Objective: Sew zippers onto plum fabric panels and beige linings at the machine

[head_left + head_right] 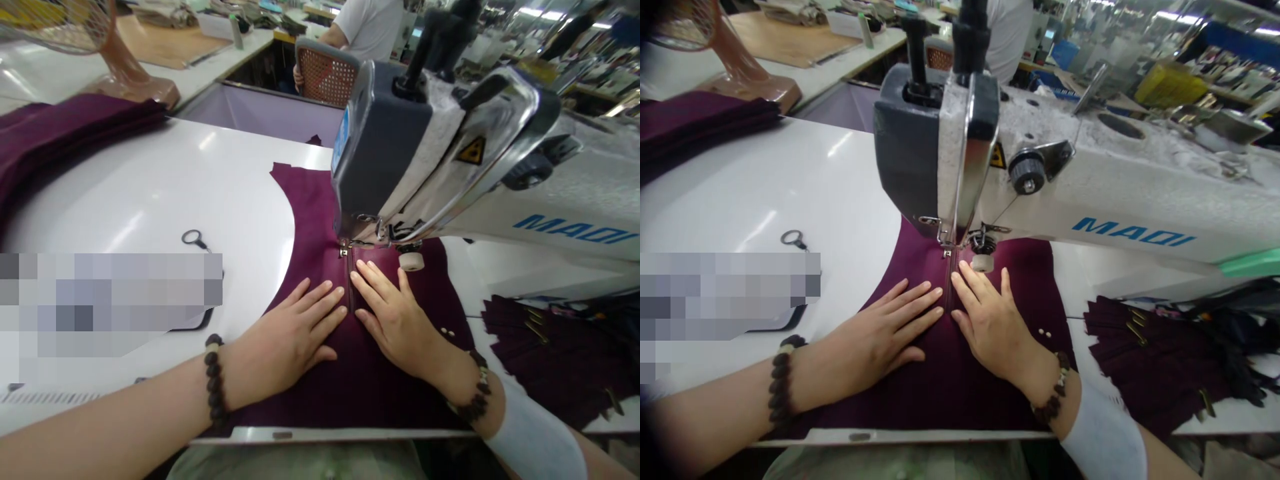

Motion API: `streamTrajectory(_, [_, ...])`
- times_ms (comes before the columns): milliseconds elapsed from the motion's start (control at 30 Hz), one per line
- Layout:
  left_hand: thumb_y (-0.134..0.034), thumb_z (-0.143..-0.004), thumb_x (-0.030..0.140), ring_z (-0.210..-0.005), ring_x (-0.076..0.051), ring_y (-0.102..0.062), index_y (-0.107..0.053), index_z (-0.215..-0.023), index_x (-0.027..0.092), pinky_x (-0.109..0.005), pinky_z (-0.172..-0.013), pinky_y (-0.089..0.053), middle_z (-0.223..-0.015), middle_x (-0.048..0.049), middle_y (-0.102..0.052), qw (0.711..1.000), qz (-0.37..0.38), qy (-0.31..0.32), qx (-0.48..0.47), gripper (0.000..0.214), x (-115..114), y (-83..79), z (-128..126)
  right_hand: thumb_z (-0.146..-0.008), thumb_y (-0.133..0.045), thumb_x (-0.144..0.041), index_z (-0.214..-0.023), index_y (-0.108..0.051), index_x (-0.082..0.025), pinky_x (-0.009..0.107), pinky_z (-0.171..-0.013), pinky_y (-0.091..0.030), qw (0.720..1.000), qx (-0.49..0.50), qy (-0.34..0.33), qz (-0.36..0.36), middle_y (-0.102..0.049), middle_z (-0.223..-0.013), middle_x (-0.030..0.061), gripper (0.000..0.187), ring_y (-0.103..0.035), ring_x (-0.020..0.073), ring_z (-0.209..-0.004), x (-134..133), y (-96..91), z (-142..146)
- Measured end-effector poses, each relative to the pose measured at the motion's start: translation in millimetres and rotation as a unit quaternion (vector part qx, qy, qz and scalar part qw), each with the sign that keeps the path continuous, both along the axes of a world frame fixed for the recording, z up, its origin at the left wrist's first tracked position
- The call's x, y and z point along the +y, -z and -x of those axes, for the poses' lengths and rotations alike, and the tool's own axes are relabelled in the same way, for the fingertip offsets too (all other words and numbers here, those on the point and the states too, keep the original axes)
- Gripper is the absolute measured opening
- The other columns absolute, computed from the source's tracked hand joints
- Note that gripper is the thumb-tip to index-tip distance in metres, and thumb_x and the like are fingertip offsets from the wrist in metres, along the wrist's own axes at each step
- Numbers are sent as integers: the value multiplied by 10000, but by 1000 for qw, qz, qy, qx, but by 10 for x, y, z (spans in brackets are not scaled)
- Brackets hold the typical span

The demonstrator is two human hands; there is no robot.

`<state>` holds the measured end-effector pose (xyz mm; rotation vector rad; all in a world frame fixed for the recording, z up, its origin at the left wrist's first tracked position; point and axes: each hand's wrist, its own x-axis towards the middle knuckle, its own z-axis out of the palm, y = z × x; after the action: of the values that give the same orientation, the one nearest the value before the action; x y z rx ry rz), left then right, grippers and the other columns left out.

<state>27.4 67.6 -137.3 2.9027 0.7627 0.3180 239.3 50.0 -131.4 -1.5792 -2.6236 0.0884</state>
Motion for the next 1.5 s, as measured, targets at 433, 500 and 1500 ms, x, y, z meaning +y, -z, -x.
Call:
streamTrajectory(433, [-424, -911, 403, -1280, -280, -335, -471, -1246, 131, -485, -1051, -268, -1362, -114, -410, 1000, 17, 12, 5, 434, 266, 8, -13, -915, -301, -279, -1354, -316, -119, 581, -1045, -196, 1000, 14, -5, 1, -316, -1414, 123, 468, -269, 231, -1312, 260, -9, -14])
streamTrajectory(500, [-426, -911, 399, -1280, -279, -334, -466, -1249, 127, -489, -1053, -260, -1365, -112, -406, 1000, 15, 14, 5, 436, 318, 16, -11, -914, -303, -274, -1348, -326, -105, 578, -1052, -179, 1000, 18, -4, 2, -351, -1391, 136, 466, -296, 235, -1296, 301, -8, -19])
streamTrajectory(1500, [-501, -870, 422, -1268, -290, -338, -438, -1247, 103, -493, -1048, -271, -1306, -133, -456, 999, 7, -32, 21, 498, 346, 9, -179, -924, -304, -301, -1187, -506, -146, 488, -962, -313, 999, 34, 34, 24, -578, -1160, 118, 366, -495, 240, -1087, 549, 15, 2])
